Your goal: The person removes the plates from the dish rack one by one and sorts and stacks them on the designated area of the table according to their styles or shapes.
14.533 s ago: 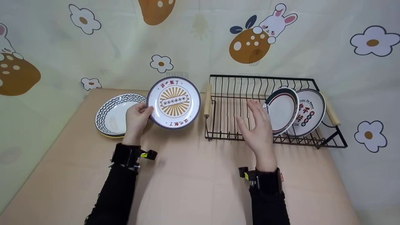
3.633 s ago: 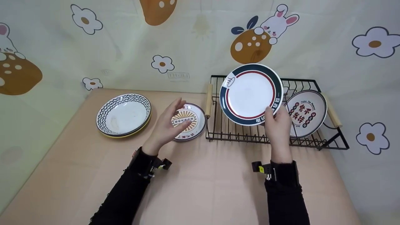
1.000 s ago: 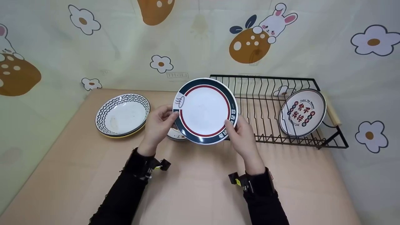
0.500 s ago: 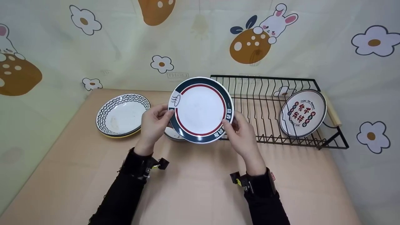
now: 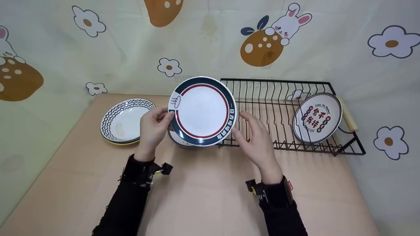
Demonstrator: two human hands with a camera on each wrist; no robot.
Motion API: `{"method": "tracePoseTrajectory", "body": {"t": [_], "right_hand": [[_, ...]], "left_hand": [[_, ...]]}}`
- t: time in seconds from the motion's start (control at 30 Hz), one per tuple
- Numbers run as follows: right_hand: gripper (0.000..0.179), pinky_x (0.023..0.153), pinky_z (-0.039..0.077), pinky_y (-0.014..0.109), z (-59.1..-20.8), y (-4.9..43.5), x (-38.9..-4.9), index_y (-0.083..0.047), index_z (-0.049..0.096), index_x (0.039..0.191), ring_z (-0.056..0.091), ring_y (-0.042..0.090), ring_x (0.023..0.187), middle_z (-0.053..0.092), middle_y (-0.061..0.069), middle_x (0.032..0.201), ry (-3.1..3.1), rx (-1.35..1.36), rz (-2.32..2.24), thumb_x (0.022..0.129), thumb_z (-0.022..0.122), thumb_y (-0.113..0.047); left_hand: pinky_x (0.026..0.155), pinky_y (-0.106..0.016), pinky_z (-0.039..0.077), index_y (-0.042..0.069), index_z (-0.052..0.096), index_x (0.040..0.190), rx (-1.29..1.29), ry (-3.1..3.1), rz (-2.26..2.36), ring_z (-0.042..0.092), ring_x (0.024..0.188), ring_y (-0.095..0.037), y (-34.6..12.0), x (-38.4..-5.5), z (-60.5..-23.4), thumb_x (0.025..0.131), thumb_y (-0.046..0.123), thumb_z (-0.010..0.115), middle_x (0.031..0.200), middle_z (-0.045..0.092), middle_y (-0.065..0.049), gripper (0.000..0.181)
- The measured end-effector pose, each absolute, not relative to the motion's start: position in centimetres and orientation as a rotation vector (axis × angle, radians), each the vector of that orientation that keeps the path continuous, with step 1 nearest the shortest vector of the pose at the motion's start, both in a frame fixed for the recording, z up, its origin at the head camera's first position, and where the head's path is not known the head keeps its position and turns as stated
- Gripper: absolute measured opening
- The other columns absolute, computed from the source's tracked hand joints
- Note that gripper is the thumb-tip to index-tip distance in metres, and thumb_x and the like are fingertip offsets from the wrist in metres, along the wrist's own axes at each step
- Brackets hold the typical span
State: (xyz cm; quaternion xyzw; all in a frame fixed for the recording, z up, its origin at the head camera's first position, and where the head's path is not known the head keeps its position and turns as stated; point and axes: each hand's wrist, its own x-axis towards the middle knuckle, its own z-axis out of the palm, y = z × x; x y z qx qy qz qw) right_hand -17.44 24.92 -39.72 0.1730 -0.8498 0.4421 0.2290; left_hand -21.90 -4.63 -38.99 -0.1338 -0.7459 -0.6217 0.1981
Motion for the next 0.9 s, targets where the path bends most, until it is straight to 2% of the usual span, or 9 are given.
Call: {"method": "tracePoseTrajectory", "body": {"t": [0.23, 0.4, 0.63, 0.9], "right_hand": [[0.057, 0.109, 0.027, 0.063, -39.8, 25.4, -17.2, -0.001, 0.051, 0.142, 0.041, 0.040, 0.134, 0.049, 0.019, 0.145, -2.409, 0.437, 1.175, 0.089, 0.067, -0.014], [0.059, 0.110, 0.028, 0.061, -39.9, 25.8, -17.1, 0.000, 0.048, 0.143, 0.041, 0.039, 0.134, 0.048, 0.019, 0.146, -2.428, 0.427, 1.133, 0.089, 0.068, -0.013], [0.060, 0.109, 0.031, 0.061, -40.2, 26.4, -17.0, 0.002, 0.047, 0.143, 0.043, 0.041, 0.132, 0.048, 0.020, 0.145, -2.444, 0.435, 1.078, 0.090, 0.069, -0.013], [0.061, 0.108, 0.031, 0.062, -40.4, 26.8, -16.8, 0.001, 0.046, 0.144, 0.042, 0.042, 0.133, 0.046, 0.021, 0.147, -2.473, 0.424, 1.036, 0.090, 0.070, -0.013]], "left_hand": [[0.071, -0.027, 0.059, -0.011, 0.070, 0.105, -0.313, -2.069, -1.714, 0.072, 0.081, -0.026, -5.7, -22.2, -38.8, 0.090, -0.003, 0.065, 0.090, 0.073, -0.020, 0.018], [0.062, -0.027, 0.059, -0.010, 0.070, 0.106, -0.250, -2.070, -1.718, 0.072, 0.077, -0.025, -6.3, -22.4, -38.8, 0.090, -0.002, 0.066, 0.088, 0.073, -0.019, 0.019], [0.062, -0.025, 0.058, -0.008, 0.071, 0.107, -0.173, -2.109, -1.697, 0.071, 0.077, -0.022, -7.0, -22.9, -38.9, 0.091, 0.000, 0.066, 0.088, 0.073, -0.017, 0.019], [0.051, -0.022, 0.052, -0.006, 0.073, 0.102, -0.097, -2.117, -1.678, 0.063, 0.060, -0.016, -7.9, -23.4, -39.2, 0.090, 0.000, 0.066, 0.080, 0.072, -0.013, 0.015]]}}
